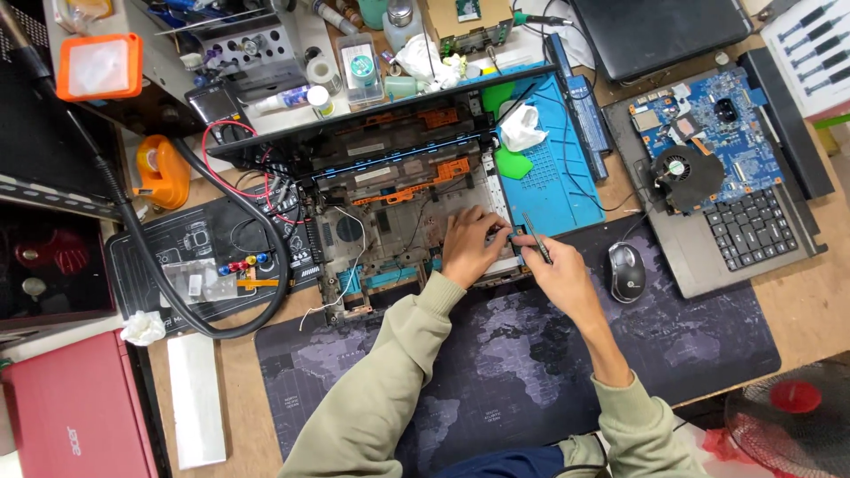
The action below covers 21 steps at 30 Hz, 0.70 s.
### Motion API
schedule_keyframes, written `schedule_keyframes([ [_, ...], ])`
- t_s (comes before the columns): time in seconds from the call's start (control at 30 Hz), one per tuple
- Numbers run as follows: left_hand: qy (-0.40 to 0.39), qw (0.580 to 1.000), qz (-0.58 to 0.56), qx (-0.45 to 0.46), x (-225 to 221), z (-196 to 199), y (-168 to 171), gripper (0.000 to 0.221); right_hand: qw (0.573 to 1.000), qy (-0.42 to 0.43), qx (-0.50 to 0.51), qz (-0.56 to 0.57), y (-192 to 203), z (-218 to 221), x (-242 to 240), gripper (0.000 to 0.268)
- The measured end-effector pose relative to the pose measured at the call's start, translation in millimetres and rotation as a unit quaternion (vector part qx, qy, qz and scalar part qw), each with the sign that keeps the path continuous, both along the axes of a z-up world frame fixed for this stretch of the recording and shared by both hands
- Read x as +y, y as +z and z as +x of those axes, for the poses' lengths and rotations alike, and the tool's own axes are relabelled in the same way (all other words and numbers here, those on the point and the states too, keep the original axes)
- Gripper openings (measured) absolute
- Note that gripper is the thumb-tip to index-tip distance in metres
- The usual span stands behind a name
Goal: Disassembling a laptop to remove internal components including the motherboard and cooling fan using a screwdriver.
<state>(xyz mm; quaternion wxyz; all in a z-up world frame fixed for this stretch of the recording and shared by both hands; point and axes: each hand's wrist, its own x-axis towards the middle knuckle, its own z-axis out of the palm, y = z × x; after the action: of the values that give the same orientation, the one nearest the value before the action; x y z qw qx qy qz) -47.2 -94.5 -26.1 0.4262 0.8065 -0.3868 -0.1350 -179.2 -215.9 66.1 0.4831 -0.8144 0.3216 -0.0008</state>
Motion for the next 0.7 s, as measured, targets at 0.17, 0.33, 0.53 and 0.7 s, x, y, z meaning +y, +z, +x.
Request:
schedule_keyframes([
  [0.17, -0.004, 1.000, 0.005, -0.022, 3, 1, 3, 0.018, 0.999, -0.008, -0.010, -0.037, -6, -1, 8, 0.027],
  [0.33, -0.014, 1.000, -0.022, -0.017, 6, 1, 7, 0.018, 0.996, -0.047, -0.022, -0.070, -7, 3, 25, 0.022],
  [0.53, -0.007, 0.999, -0.029, -0.015, 6, 1, 4, 0.020, 0.991, -0.075, -0.048, -0.100, 2, 9, 35, 0.016],
  [0.7, -0.002, 0.999, -0.031, -0.031, 4, -1, -3, 0.017, 0.991, -0.086, -0.056, -0.091, -12, 8, 27, 0.015],
])
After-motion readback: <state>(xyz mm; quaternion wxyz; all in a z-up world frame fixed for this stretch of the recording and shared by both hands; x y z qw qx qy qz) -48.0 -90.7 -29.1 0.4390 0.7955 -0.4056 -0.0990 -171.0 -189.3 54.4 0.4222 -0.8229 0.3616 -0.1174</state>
